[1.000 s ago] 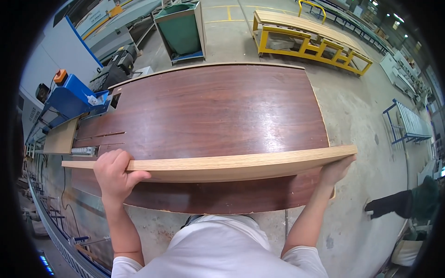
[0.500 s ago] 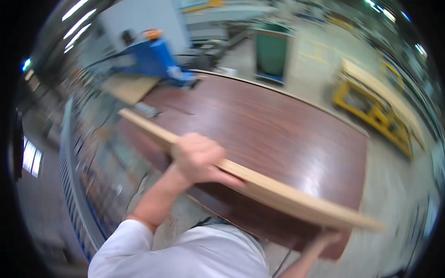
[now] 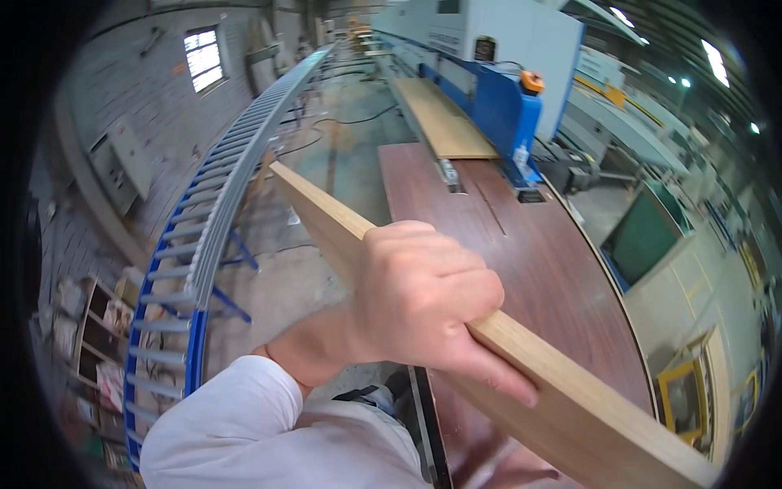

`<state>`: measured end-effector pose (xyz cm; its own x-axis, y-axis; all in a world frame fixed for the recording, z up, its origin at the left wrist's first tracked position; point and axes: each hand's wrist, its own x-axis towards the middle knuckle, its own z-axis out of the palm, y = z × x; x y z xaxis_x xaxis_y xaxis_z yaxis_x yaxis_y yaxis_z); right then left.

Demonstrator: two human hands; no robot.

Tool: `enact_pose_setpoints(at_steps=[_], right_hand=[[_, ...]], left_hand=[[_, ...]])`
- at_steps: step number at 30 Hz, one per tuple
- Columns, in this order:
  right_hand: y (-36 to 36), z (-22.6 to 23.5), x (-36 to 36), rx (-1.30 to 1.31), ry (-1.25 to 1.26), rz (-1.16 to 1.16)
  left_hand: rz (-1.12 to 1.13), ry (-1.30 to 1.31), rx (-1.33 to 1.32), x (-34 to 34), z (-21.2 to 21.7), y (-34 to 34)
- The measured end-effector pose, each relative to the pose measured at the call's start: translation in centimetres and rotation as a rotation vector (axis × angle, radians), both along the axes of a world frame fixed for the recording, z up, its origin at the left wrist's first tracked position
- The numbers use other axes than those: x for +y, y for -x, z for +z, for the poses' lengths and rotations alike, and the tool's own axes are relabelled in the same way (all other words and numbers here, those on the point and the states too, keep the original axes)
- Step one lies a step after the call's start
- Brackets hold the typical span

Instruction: Manually handling, aligning, and assembling large wooden furniture panels on a production line.

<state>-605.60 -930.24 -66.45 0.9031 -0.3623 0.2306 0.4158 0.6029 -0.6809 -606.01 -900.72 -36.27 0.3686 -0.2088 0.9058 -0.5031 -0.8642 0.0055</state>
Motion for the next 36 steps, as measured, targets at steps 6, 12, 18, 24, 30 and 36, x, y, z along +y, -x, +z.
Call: enact_pose_setpoints(at_steps=[6,12,18,24,30,36], right_hand=[[3.8,2.1,12.0,0.078,-0.292,0.553],[7.0,4.4,19.5,0.134,-0.195,0.834],[12.1,6.0,32.8,0.219,-0.039,1.140],[20.7,7.5,48.6,0.456,0.167,1.527],[27.2,7.3,59.8,0.560,0.261,1.762],[31.7,4.8,69.5,0.623,0.367,2.035]], left_hand=[[0.260,0.152,0.048,5.2,-1.5,6.7],[0.589,0.195,0.075,12.6,-1.6,16.7],[0.897,0.315,0.178,23.5,-0.9,27.9],[1.319,0.672,0.359,37.1,-2.4,40.7],[1.637,0.776,0.374,44.3,-4.9,51.4],[1.915,0.829,0.405,48.8,-6.5,57.8]])
